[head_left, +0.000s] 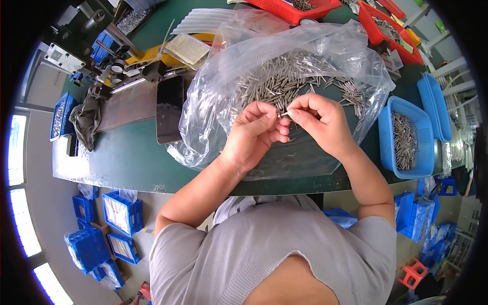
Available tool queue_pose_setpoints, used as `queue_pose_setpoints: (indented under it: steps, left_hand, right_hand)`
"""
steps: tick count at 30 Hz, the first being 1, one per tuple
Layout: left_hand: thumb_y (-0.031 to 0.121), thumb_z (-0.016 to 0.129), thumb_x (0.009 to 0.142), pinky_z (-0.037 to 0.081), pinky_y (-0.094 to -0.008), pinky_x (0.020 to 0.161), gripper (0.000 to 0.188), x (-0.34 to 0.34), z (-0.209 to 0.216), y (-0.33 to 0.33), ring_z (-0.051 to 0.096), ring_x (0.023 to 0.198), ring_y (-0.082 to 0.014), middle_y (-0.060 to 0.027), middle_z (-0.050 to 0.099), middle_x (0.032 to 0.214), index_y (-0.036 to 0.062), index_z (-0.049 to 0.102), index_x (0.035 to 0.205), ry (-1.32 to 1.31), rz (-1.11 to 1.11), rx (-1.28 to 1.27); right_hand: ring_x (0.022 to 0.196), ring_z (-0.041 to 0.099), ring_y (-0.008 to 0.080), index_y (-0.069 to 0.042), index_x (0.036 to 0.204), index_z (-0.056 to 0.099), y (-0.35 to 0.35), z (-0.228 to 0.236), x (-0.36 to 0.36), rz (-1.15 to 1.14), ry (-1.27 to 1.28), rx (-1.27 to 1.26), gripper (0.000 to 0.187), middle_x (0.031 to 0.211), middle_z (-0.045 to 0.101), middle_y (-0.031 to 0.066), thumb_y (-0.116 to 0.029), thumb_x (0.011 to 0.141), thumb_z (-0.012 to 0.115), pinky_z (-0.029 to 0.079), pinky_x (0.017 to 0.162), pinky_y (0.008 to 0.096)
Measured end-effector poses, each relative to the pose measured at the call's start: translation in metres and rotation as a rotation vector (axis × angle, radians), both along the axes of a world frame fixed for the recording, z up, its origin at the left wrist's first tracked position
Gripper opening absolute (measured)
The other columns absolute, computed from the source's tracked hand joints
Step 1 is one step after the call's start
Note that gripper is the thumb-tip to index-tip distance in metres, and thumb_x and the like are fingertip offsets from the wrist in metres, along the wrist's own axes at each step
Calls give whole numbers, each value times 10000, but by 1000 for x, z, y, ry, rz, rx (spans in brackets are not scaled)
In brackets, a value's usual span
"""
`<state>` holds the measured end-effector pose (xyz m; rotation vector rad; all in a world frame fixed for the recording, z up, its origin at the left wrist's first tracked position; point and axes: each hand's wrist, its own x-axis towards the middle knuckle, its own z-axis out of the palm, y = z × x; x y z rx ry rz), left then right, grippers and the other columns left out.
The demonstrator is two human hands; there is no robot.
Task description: Sorting and inspecting small cylindrical metal pins from a plastic bag into a tray at a factory workbench.
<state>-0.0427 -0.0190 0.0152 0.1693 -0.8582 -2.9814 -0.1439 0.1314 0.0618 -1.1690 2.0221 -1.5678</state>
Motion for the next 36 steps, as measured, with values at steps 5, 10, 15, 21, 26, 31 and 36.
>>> queue_pose_setpoints:
  steps: [5,10,15,21,26,31,36]
  left_hand:
    - [39,535,894,544,-311,670,124,3,14,7,629,762,-190,-130,629,887,16,505,1012,30,83,-191]
    - [-36,596,840,532,-251,652,205,8,14,17,609,757,-122,-71,610,880,7,501,1015,57,263,-512]
    - [-20,607,842,515,-230,639,132,10,19,15,587,735,-96,-57,610,860,-2,541,955,17,309,-569]
    - [-26,610,837,532,-249,639,120,11,16,14,602,725,-115,-75,621,851,-13,559,944,66,297,-534]
    - [-21,611,834,553,-288,634,123,10,15,12,625,715,-155,-105,630,831,-14,556,944,104,276,-538]
    - [-19,608,836,555,-293,644,113,10,14,13,633,716,-166,-117,634,831,-22,554,935,84,251,-563]
    - [-21,597,843,556,-298,657,102,9,15,14,640,706,-174,-119,640,826,-25,552,934,55,252,-552]
  right_hand:
    - [642,531,57,3,899,593,1,-5,-6,-12,-206,-36,108,753,591,20,-103,874,590,445,575,205]
    - [528,368,-2,-50,902,585,0,-7,-7,84,-747,-6,161,730,542,-21,-209,905,556,285,450,156]
    - [522,351,4,-64,896,569,-1,-9,-2,112,-626,54,163,716,514,-31,-222,918,538,276,449,166]
    - [544,385,14,-57,892,537,-1,-11,2,164,-580,1,149,709,494,-31,-193,939,502,305,471,169]
    - [648,468,49,-20,872,537,-1,-12,4,125,-356,-14,127,733,522,-6,-138,919,533,399,575,206]
    - [684,480,63,-4,851,538,0,-9,5,96,-231,-1,136,732,529,3,-126,910,549,414,617,217]
    - [676,481,60,0,840,539,-1,-14,3,81,-159,-41,138,724,537,7,-121,906,558,413,605,215]
